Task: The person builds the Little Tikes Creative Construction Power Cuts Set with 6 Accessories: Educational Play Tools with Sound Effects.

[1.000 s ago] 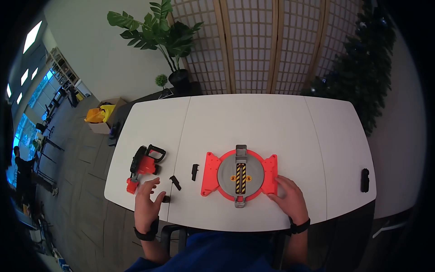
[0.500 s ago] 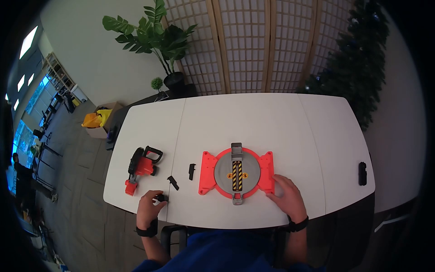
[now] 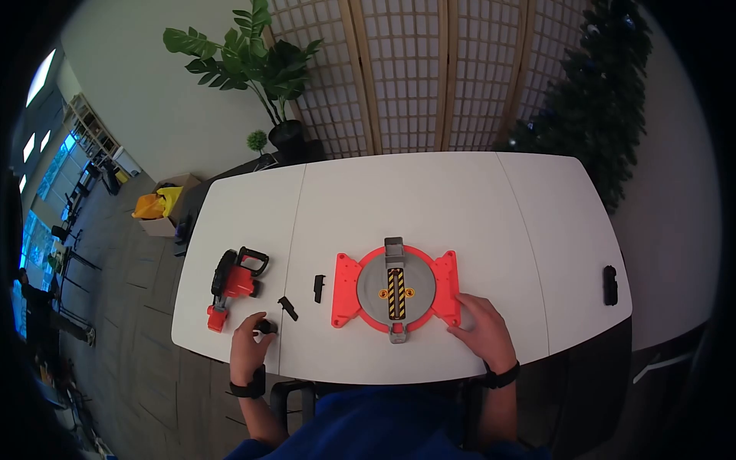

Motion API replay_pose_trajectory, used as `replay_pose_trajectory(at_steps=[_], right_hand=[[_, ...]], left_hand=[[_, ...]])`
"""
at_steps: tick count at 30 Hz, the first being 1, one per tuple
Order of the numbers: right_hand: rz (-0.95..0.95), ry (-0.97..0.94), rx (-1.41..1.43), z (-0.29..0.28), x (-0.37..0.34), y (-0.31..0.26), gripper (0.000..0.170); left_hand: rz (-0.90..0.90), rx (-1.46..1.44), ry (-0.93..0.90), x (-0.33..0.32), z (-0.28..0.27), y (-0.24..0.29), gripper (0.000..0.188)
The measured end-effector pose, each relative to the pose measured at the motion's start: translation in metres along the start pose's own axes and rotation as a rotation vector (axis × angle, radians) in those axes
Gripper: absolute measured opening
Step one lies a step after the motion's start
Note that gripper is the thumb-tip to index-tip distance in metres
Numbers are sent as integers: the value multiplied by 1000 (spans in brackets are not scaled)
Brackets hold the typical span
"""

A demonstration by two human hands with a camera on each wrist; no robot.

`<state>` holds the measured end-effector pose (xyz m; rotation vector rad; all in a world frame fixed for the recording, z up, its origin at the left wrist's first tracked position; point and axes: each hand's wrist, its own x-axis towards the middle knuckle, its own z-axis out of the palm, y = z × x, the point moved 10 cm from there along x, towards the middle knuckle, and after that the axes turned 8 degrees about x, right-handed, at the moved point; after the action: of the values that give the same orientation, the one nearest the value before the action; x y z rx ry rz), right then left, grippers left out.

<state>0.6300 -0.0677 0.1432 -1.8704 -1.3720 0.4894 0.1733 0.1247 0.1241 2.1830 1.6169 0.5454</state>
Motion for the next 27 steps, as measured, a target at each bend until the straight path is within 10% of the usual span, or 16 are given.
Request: replay_pose_trajectory(at_steps=[27], right_hand=[[17, 5, -2, 2, 1, 4, 72]], left_hand=[[-2, -34, 21, -2, -2, 5, 48]])
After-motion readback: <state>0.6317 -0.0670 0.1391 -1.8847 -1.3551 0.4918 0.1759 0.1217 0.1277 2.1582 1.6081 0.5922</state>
